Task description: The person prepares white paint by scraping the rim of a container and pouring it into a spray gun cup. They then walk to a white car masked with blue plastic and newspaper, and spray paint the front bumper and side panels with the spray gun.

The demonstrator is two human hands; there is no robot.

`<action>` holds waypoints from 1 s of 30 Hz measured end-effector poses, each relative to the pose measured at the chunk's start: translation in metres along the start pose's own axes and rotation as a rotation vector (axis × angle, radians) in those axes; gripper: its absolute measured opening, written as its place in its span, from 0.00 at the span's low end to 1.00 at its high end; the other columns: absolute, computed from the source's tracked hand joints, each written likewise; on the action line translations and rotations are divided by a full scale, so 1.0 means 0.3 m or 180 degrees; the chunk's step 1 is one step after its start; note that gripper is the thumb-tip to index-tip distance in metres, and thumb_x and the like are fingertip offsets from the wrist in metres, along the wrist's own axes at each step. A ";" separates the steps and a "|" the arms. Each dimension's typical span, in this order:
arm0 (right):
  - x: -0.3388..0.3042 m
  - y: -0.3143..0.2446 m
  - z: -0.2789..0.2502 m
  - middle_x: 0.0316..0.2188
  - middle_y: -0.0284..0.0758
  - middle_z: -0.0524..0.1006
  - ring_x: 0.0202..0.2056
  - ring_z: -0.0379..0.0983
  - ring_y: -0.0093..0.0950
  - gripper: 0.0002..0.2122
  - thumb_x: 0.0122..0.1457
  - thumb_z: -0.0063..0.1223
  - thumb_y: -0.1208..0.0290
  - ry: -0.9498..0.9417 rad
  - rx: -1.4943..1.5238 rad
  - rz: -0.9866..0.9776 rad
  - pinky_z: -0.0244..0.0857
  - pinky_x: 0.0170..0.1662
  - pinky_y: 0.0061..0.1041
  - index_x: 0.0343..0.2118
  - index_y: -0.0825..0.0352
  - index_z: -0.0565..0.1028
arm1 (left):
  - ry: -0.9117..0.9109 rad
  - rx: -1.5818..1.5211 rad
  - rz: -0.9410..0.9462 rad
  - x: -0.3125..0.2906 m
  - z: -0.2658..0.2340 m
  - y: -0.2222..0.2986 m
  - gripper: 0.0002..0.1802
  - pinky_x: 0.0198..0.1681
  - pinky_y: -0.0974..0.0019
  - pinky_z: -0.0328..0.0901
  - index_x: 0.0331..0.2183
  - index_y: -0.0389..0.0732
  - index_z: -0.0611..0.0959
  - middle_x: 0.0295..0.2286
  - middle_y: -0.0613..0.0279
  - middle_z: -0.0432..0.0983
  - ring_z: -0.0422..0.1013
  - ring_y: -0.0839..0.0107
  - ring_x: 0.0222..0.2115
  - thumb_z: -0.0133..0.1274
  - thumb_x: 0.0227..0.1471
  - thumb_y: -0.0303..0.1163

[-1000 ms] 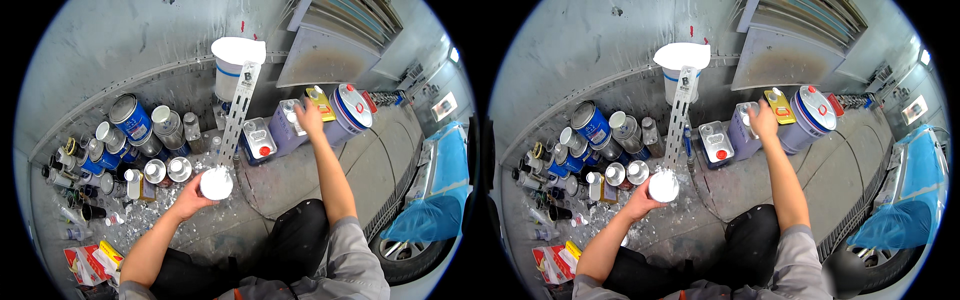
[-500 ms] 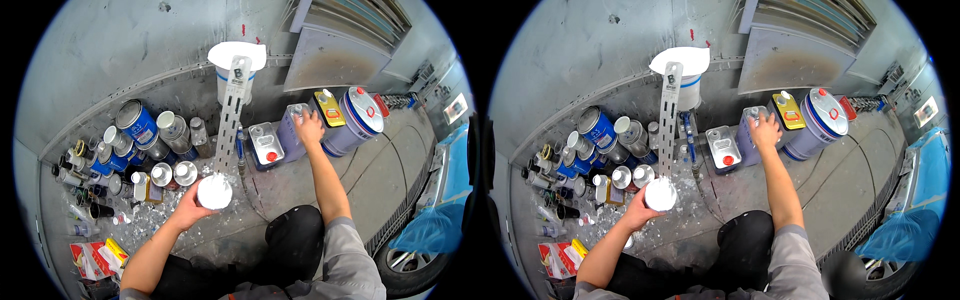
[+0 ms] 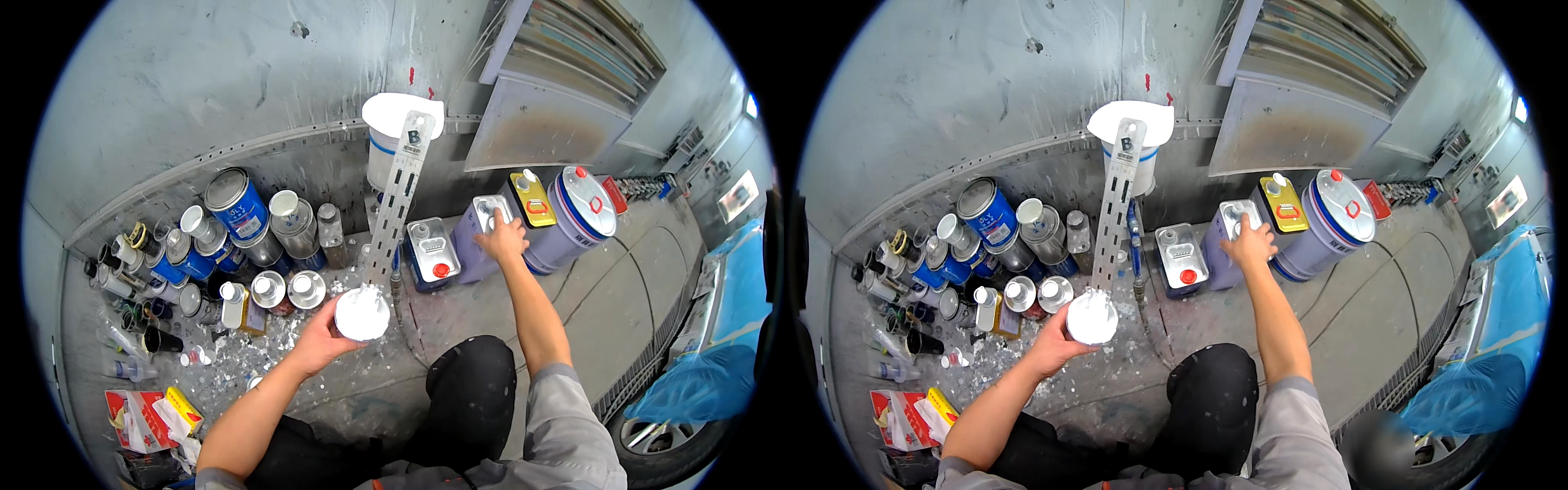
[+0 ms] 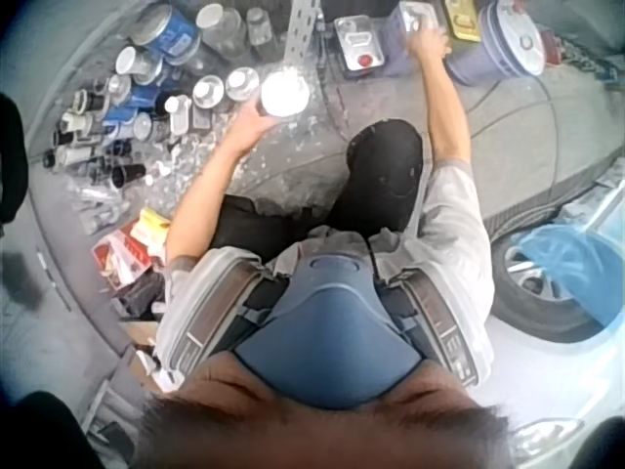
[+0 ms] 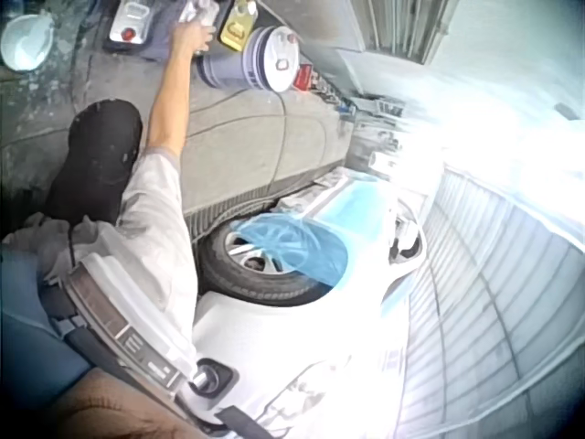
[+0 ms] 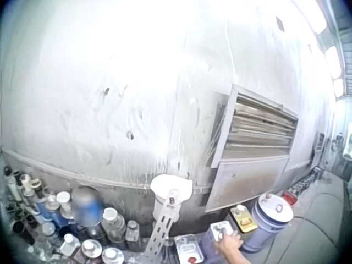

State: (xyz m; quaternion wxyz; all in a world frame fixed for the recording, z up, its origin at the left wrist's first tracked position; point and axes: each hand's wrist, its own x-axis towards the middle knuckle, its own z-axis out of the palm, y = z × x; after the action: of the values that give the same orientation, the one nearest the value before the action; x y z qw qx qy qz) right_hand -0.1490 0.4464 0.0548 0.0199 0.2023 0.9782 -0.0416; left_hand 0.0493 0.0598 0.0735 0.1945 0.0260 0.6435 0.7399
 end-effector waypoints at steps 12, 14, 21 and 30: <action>-0.414 0.122 -0.817 0.55 0.48 0.71 0.57 0.67 0.47 0.42 0.40 0.73 0.49 -0.0976 -0.1109 -0.1942 0.62 0.57 0.47 0.63 0.46 0.70 | -0.0291 -0.0518 0.0132 0.109 0.171 0.054 0.51 0.62 0.62 0.61 0.64 0.38 0.63 0.57 0.61 0.69 0.66 0.69 0.58 0.68 0.40 0.16; -0.490 0.095 -0.887 0.54 0.47 0.71 0.56 0.68 0.47 0.41 0.40 0.73 0.50 -0.1019 -0.1545 -0.2370 0.62 0.56 0.46 0.63 0.46 0.70 | -0.0327 -0.0527 0.0202 0.131 0.190 0.045 0.50 0.62 0.62 0.61 0.64 0.38 0.63 0.57 0.62 0.69 0.66 0.69 0.58 0.67 0.41 0.15; -0.651 -0.023 -0.897 0.51 0.45 0.73 0.51 0.70 0.42 0.38 0.44 0.72 0.50 -0.1350 -0.2313 -0.3026 0.63 0.52 0.43 0.62 0.44 0.72 | -0.0607 -0.0608 0.0331 0.173 0.262 0.023 0.49 0.64 0.60 0.62 0.64 0.37 0.62 0.60 0.59 0.65 0.65 0.68 0.60 0.66 0.43 0.15; -0.669 -0.163 -0.816 0.53 0.45 0.72 0.54 0.69 0.43 0.36 0.44 0.71 0.50 -0.1701 -0.2793 -0.3049 0.61 0.51 0.45 0.61 0.45 0.73 | -0.0541 -0.0180 0.0433 0.170 0.246 -0.014 0.47 0.62 0.61 0.65 0.62 0.39 0.67 0.57 0.60 0.67 0.66 0.67 0.59 0.67 0.41 0.18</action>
State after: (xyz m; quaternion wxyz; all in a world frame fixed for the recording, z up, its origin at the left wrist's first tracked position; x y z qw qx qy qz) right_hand 0.0103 0.3444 0.3133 0.3189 -0.2947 0.8478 0.3045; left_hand 0.0247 0.1462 0.0712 0.1985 0.1268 0.6003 0.7643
